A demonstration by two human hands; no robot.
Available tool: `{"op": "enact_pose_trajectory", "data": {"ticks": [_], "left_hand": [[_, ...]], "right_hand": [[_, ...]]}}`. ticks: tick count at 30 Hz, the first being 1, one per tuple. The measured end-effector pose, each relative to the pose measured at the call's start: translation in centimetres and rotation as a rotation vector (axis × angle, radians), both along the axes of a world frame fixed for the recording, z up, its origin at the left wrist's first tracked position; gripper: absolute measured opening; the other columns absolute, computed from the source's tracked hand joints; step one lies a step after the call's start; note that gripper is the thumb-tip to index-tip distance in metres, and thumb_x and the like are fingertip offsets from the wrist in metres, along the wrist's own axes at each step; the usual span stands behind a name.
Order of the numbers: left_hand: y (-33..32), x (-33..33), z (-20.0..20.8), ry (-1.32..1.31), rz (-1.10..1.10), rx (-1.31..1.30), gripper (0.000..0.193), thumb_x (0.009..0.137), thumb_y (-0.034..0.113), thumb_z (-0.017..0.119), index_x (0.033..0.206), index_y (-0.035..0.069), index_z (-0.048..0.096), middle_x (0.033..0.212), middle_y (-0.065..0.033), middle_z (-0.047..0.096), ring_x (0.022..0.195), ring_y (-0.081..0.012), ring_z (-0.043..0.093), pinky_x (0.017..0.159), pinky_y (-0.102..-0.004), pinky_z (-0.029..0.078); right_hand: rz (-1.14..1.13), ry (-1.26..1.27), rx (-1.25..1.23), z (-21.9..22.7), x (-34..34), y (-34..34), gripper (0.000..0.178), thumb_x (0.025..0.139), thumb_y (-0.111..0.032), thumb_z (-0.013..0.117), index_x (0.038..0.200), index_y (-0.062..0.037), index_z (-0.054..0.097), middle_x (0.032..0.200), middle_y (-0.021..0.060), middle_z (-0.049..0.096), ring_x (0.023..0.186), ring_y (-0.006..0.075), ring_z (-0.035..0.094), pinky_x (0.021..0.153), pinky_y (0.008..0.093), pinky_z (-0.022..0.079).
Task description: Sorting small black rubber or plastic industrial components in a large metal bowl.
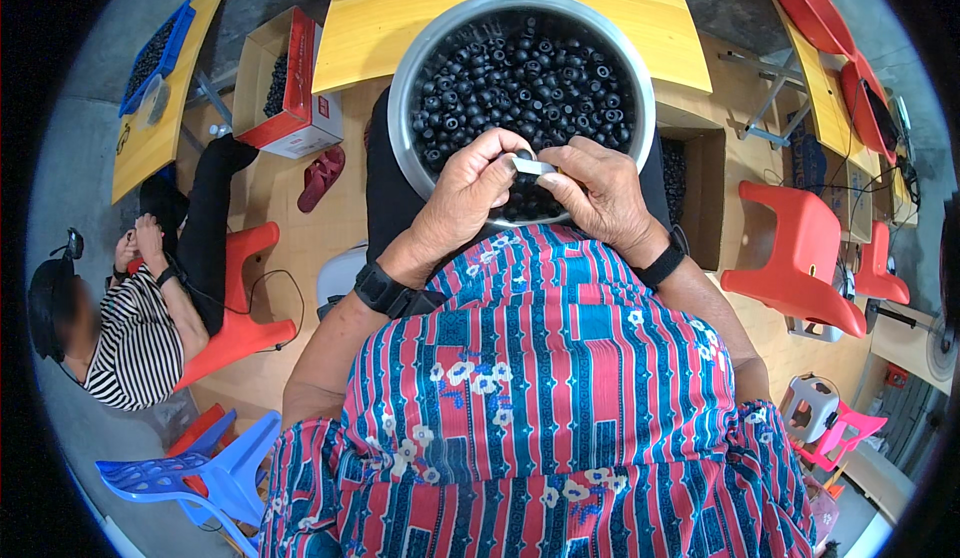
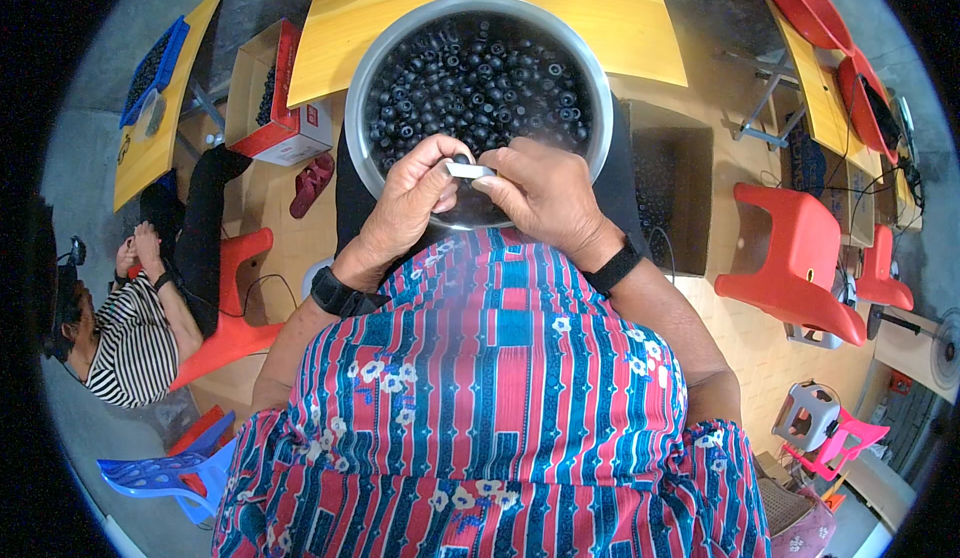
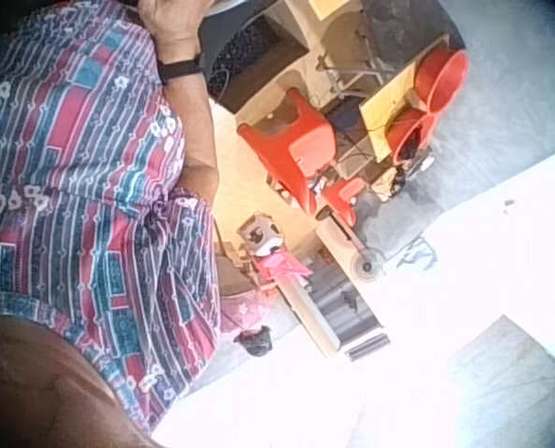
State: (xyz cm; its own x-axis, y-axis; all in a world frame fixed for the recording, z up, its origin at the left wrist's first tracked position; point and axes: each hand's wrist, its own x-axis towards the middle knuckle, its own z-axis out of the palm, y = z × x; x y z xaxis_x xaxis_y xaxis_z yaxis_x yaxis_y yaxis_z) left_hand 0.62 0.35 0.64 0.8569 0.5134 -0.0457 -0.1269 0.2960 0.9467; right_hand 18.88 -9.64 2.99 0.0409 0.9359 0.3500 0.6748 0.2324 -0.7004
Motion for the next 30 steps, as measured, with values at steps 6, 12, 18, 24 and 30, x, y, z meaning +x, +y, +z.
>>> {"op": "enact_pose_trajectory", "data": {"ticks": [6, 12, 18, 24, 30], "left_hand": [[0.0, -0.1, 0.1, 0.021, 0.002, 0.053, 0.027, 0.105, 0.029, 0.047, 0.111, 0.004, 0.054, 0.074, 0.0069, 0.040, 0.062, -0.0010, 0.034, 0.056, -0.0184, 0.031], [0.1, -0.1, 0.0, 0.018, 0.003, 0.049, 0.026, 0.105, 0.027, 0.047, 0.110, 0.003, 0.054, 0.073, 0.0072, 0.038, 0.061, -0.0015, 0.033, 0.055, -0.0185, 0.031], [-0.1, -0.2, -0.1, -0.040, -0.030, -0.040, 0.025, 0.104, 0.026, 0.048, 0.110, 0.003, 0.054, 0.072, 0.0068, 0.037, 0.062, -0.0028, 0.033, 0.056, -0.0194, 0.031], [-0.2, 0.0, -0.7, -0.074, 0.024, -0.154, 0.024, 0.104, 0.025, 0.047, 0.112, 0.004, 0.054, 0.078, 0.0054, 0.043, 0.064, -0.0027, 0.036, 0.057, -0.0183, 0.033], [-0.5, 0.1, -1.0, -0.080, 0.035, -0.373, 0.020, 0.104, 0.021, 0.046, 0.116, 0.006, 0.054, 0.089, 0.0032, 0.052, 0.068, -0.0017, 0.040, 0.057, -0.0174, 0.034]], "right_hand": [[0.003, -0.020, 0.011, -0.1, 0.1, 0.1, 0.021, 0.087, -0.027, 0.067, 0.096, -0.0084, 0.068, 0.076, 0.0105, 0.061, 0.070, 0.0310, 0.063, 0.062, 0.0391, 0.050], [0.011, -0.002, -0.017, -0.1, 0.2, 0.1, 0.022, 0.089, -0.027, 0.065, 0.095, -0.0068, 0.068, 0.079, 0.0123, 0.063, 0.074, 0.0330, 0.064, 0.065, 0.0401, 0.050], [-0.178, 0.199, -0.105, -1.1, 0.7, 0.8, 0.023, 0.092, -0.022, 0.062, 0.093, 0.0000, 0.067, 0.087, 0.0173, 0.067, 0.082, 0.0361, 0.064, 0.072, 0.0389, 0.050], [0.034, 0.273, 0.057, -0.5, -0.1, 0.6, 0.036, 0.083, -0.018, 0.073, 0.117, -0.0065, 0.066, 0.088, 0.0150, 0.066, 0.079, 0.0307, 0.066, 0.071, 0.0351, 0.051], [0.038, 0.040, 0.020, 0.3, -0.4, 0.3, 0.039, 0.081, -0.023, 0.075, 0.118, -0.0144, 0.068, 0.080, 0.0110, 0.064, 0.071, 0.0273, 0.064, 0.062, 0.0355, 0.051]]}}
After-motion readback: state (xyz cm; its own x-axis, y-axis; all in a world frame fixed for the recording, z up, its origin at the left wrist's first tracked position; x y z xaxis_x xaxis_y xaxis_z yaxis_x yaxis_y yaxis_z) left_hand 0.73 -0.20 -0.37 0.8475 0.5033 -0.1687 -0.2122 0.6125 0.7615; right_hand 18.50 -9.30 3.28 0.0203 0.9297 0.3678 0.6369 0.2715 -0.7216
